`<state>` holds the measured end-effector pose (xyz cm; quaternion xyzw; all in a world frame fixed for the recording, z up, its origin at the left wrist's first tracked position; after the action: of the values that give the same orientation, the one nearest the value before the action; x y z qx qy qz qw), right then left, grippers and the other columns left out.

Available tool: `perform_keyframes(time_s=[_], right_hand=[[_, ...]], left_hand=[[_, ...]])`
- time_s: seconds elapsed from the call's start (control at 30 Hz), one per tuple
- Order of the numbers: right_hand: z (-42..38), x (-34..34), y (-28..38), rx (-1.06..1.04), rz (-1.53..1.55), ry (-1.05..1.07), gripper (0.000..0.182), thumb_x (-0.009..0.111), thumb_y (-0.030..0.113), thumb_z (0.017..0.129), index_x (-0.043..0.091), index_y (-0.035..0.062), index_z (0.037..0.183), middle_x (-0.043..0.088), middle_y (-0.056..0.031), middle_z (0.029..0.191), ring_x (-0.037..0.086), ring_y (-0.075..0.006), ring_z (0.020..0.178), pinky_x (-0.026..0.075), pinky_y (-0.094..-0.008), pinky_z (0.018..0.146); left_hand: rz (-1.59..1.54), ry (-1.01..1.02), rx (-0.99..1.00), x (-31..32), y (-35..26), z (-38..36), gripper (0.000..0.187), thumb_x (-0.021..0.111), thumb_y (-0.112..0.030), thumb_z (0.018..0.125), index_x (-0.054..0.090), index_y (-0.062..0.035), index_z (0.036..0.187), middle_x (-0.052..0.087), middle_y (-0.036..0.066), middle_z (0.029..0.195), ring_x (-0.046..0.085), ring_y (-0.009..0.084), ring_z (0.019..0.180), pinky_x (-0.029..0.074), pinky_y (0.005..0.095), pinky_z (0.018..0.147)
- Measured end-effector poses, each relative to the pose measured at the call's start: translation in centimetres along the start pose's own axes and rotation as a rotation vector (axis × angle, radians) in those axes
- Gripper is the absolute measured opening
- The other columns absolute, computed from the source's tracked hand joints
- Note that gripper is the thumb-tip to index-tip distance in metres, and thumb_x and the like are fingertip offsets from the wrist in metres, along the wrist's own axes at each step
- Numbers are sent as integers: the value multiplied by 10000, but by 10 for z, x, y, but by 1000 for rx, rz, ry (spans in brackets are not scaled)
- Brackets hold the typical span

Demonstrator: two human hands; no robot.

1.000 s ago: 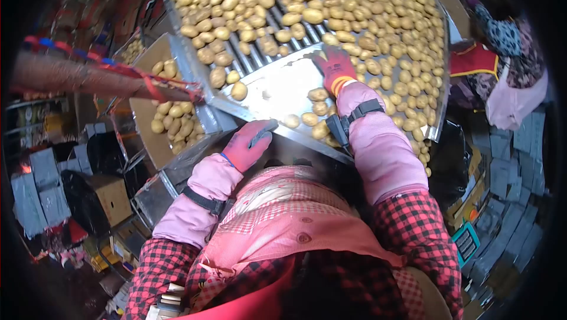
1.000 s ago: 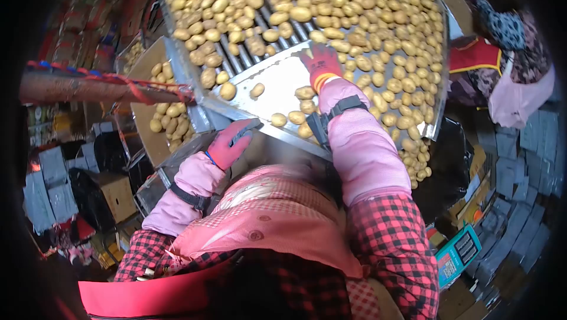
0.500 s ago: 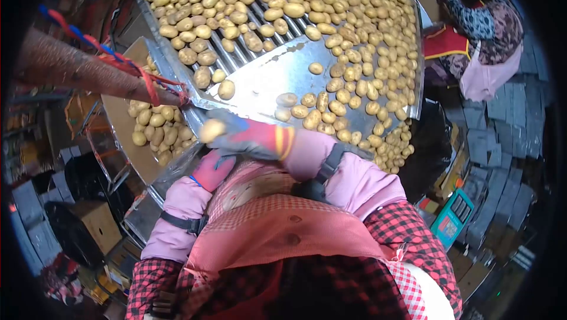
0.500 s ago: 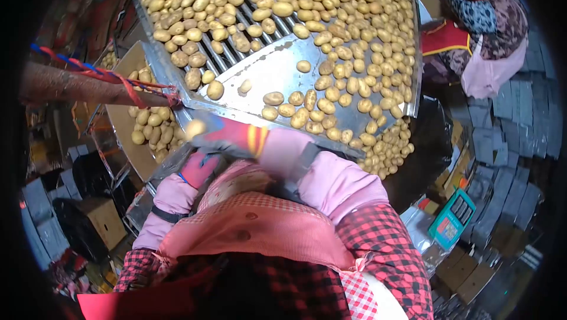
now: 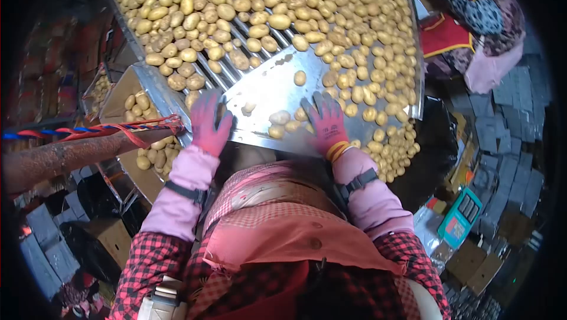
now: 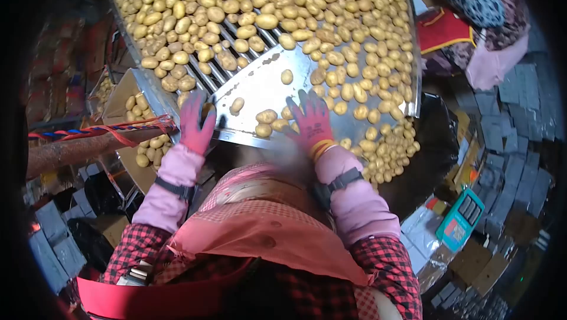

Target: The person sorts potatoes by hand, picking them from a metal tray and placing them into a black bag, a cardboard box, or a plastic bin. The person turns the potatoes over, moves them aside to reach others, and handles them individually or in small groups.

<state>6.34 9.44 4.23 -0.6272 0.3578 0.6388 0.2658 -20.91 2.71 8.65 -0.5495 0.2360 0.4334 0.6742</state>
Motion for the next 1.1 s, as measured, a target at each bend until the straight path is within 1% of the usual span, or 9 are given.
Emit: perform_keyframes(time_s=[0.1,0.27,0.43,0.53,0.67,0.77,0.93,1.03,1.1], right_hand=[[14,15,-75,133,79,101,747,690,476,763,445,161,1394,369,-166,1472,307,-392,1369,247,-526,1113],[54,-37,-176,461,28,-433,800,698,513,746,415,228,1438,316,-179,1501,256,-403,1385,201,-539,1128],[221,-73,-60,-48,-104,-300,741,718,507,730,468,284,1392,322,-144,1507,250,-406,1391,202,-544,1126],[286,-33,-35,-83,-204,43,730,748,484,704,487,315,1365,331,-133,1502,260,-399,1389,202,-538,1128],[282,-21,-43,-127,-69,131,660,788,424,674,559,261,1272,348,-127,1488,287,-384,1382,302,-490,1103],[236,-14,-57,-211,112,-13,574,771,390,698,587,202,1208,425,-123,1420,357,-357,1336,354,-454,1078],[148,-3,-50,-178,287,62,397,772,304,684,606,190,1026,564,-92,1173,498,-299,1177,365,-462,1013],[140,-21,-32,-195,210,-176,411,784,280,676,591,162,1019,564,-114,1187,524,-330,1098,396,-447,954],[152,-34,-13,-187,286,-248,567,789,283,670,575,163,1181,532,-124,1271,511,-340,1171,415,-445,994]], left_hand=[[384,60,-206,14,44,24,695,669,-389,798,457,-73,1380,375,230,1434,313,457,1334,212,563,1107],[468,46,-231,19,44,31,662,674,-377,786,493,-71,1344,391,225,1430,331,474,1321,247,559,1101],[390,18,-225,12,47,34,620,672,-344,787,511,-59,1313,442,221,1395,397,464,1270,297,541,1081],[410,-5,-238,10,50,32,600,672,-325,787,521,-55,1301,463,230,1370,419,461,1252,303,539,1078],[387,13,-264,4,49,37,581,652,-322,799,522,-49,1296,469,231,1359,417,461,1259,304,532,1080],[390,16,-258,6,48,34,582,653,-317,799,515,-46,1296,470,232,1354,414,459,1265,303,528,1082],[385,27,-262,7,51,33,601,656,-327,801,502,-51,1312,460,233,1368,399,457,1279,286,531,1092],[384,18,-257,8,50,30,606,662,-318,808,501,-64,1334,453,224,1387,391,444,1295,279,523,1103],[395,9,-247,7,50,28,606,665,-313,811,503,-70,1342,453,219,1394,390,436,1302,278,518,1105]])
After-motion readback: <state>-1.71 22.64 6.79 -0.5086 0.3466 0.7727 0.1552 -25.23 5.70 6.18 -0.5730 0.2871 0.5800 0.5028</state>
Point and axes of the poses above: each hand's wrist, its own z-axis towards the middle knuckle, its own x-axis out of the palm, y = z × x, the point moved 9 cm from there along z, towards the middle knuckle
